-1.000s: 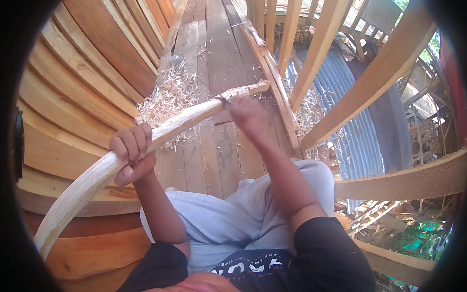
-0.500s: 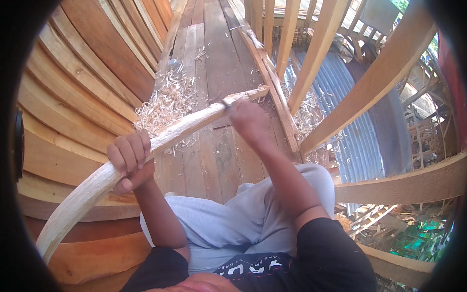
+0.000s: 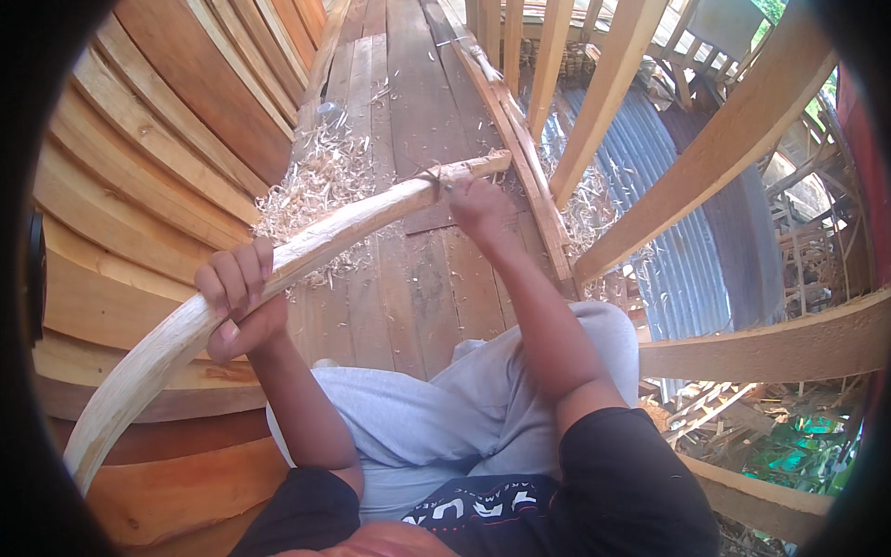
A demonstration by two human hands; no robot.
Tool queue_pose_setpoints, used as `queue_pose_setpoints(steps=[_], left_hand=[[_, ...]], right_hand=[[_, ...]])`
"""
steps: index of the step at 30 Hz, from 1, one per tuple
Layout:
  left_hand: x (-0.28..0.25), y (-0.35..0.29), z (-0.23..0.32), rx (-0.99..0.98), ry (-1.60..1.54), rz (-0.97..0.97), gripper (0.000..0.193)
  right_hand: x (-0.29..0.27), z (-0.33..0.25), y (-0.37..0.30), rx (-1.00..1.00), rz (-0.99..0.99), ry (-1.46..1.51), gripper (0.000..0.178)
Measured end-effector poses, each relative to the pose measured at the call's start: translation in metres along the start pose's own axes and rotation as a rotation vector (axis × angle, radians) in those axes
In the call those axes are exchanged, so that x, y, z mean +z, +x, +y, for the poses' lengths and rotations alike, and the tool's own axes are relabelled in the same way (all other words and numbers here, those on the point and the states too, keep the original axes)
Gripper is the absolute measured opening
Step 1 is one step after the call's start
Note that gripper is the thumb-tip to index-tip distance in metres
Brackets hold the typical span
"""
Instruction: The person sits on a wooden floor and uses a knife to shave and shape a long, curved piece of wood. They hold the wood with one hand and scrape the surface with the other, producing wood shavings that accumulate on the floor.
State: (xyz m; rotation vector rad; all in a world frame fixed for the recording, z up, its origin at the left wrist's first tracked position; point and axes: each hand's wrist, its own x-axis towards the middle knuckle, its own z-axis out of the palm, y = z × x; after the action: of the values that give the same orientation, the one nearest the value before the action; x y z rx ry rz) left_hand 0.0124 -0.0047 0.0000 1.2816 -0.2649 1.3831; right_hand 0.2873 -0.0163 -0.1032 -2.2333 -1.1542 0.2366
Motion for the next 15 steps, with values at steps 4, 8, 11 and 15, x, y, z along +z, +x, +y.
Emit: queue_pose_setpoints(steps=[4,8,11,15], left_hand=[[-0.009,0.000,0.003,0.011,-0.002,-0.019,0.025],[-0.009,0.000,0.007,0.010,0.014,-0.036,0.025],[-0.004,0.004,0.000,0.013,-0.018,-0.020,0.025],[-0.016,-0.002,0.010,0.024,0.011,-0.033,0.025]], right_hand=[[-0.010,-0.024,-0.017,0.066,-0.121,-0.011,0.059],[-0.006,-0.039,-0.021,-0.034,-0.318,0.101,0.055],[0.014,0.030,0.016,0.005,-0.083,0.089,0.058],[-0.005,-0.050,-0.035,-0.100,-0.230,0.082,0.059]])
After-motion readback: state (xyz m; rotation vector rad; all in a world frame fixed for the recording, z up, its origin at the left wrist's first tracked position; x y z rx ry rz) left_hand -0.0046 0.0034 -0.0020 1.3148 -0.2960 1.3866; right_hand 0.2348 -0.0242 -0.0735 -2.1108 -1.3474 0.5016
